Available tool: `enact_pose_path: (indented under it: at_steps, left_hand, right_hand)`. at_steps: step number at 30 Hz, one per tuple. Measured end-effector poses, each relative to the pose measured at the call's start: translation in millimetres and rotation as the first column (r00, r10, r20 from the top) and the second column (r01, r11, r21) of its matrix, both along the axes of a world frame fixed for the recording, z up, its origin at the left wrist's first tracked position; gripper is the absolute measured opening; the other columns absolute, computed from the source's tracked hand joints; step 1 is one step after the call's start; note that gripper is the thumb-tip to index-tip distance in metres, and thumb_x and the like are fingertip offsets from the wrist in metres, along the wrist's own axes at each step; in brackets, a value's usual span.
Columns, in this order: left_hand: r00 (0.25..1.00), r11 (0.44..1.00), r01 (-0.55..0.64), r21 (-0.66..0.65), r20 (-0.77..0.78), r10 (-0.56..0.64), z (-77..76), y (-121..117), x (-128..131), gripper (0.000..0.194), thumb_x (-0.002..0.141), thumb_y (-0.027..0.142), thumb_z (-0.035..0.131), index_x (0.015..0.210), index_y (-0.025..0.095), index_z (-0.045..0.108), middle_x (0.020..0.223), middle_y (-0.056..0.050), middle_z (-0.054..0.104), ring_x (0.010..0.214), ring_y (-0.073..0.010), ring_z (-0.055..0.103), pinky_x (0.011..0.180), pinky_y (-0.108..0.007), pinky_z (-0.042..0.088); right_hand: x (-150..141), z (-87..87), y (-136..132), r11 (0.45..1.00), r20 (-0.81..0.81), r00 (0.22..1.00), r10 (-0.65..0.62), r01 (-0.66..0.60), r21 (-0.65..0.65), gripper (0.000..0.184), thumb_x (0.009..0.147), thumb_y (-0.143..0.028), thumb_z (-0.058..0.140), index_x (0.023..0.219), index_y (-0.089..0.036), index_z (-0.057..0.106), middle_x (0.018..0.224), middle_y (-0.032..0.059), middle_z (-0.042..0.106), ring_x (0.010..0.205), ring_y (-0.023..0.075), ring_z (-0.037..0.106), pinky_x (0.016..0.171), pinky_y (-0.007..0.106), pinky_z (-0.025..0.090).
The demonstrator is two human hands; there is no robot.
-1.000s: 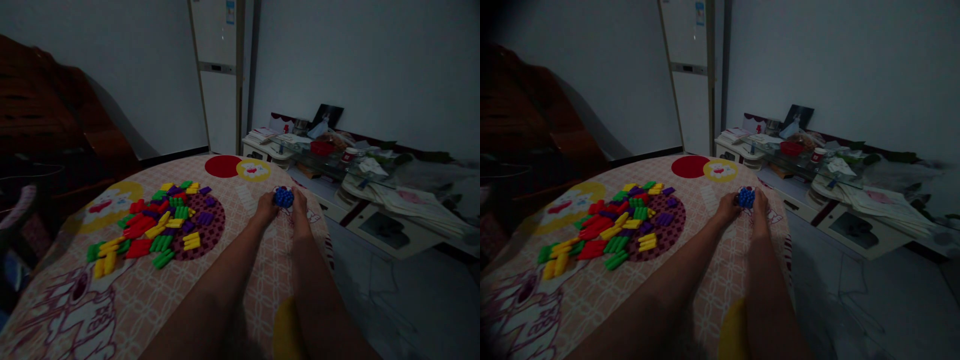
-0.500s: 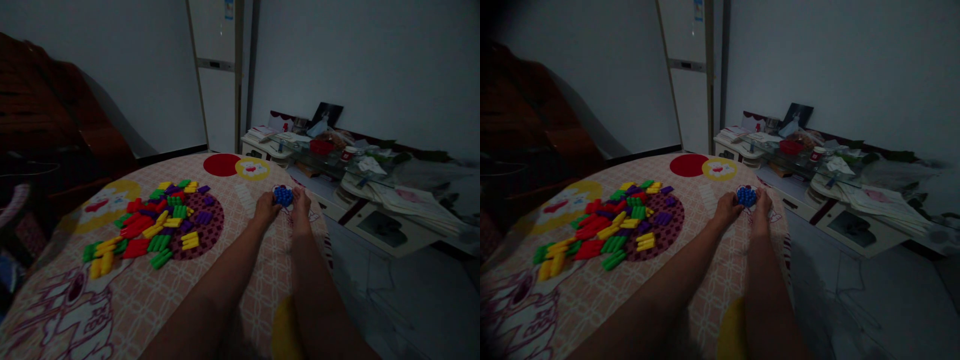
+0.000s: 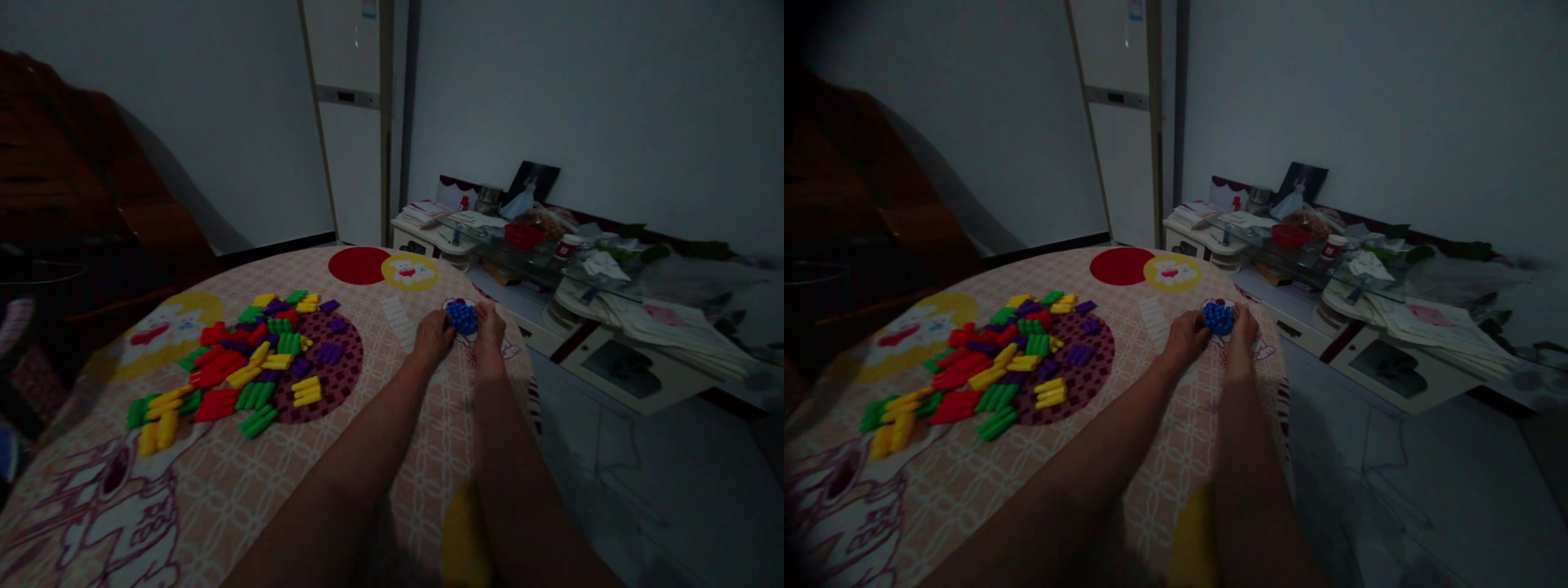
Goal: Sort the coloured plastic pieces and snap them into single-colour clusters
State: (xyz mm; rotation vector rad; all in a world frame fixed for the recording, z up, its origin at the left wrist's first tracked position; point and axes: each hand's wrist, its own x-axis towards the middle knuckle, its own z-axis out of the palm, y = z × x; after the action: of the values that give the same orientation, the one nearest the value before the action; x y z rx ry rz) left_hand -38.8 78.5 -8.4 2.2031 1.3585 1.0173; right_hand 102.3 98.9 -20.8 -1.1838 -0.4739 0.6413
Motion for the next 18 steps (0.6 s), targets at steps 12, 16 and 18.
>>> enact_pose_path:
  at_steps: [12, 16, 18]
  left_hand:
    - [0.984, 0.999, 0.031, -0.026, 0.176, -0.026, -0.8, -0.2, -3.9, 0.017, 0.073, 0.011, 0.062, 0.088, 0.018, 0.062, 0.084, -0.003, 0.067, 0.079, -0.0178, 0.059, 0.078, -0.031, 0.047]
    - [0.972, 1.0, -0.005, -0.022, 0.237, 0.01, -5.0, -0.4, 0.9, 0.032, 0.072, 0.009, 0.064, 0.102, 0.018, 0.059, 0.095, -0.005, 0.067, 0.088, -0.0192, 0.062, 0.083, -0.033, 0.049]
    - [0.969, 0.999, -0.035, -0.041, 0.245, 0.044, -4.9, -0.7, 2.7, 0.048, 0.07, 0.01, 0.069, 0.116, 0.017, 0.057, 0.11, -0.009, 0.066, 0.1, -0.0219, 0.063, 0.089, -0.035, 0.05]
  right_hand:
    - [-3.7, -4.0, 3.3, 1.0, 0.051, 0.999, 0.01, -0.011, 0.01, 0.034, 0.08, -0.045, 0.054, 0.091, -0.018, 0.072, 0.094, 0.0052, 0.075, 0.097, 0.019, 0.07, 0.087, 0.031, 0.054]
    - [-6.8, -2.7, 2.9, 1.0, 0.057, 0.998, -0.001, 0.003, -0.029, 0.034, 0.079, -0.045, 0.056, 0.091, -0.019, 0.074, 0.093, 0.0039, 0.076, 0.096, 0.0193, 0.07, 0.087, 0.03, 0.054]
    - [-8.7, -0.9, 0.8, 0.999, 0.066, 0.998, -0.018, 0.022, -0.048, 0.036, 0.079, -0.046, 0.054, 0.091, -0.019, 0.074, 0.093, 0.0045, 0.077, 0.096, 0.02, 0.07, 0.087, 0.031, 0.054]
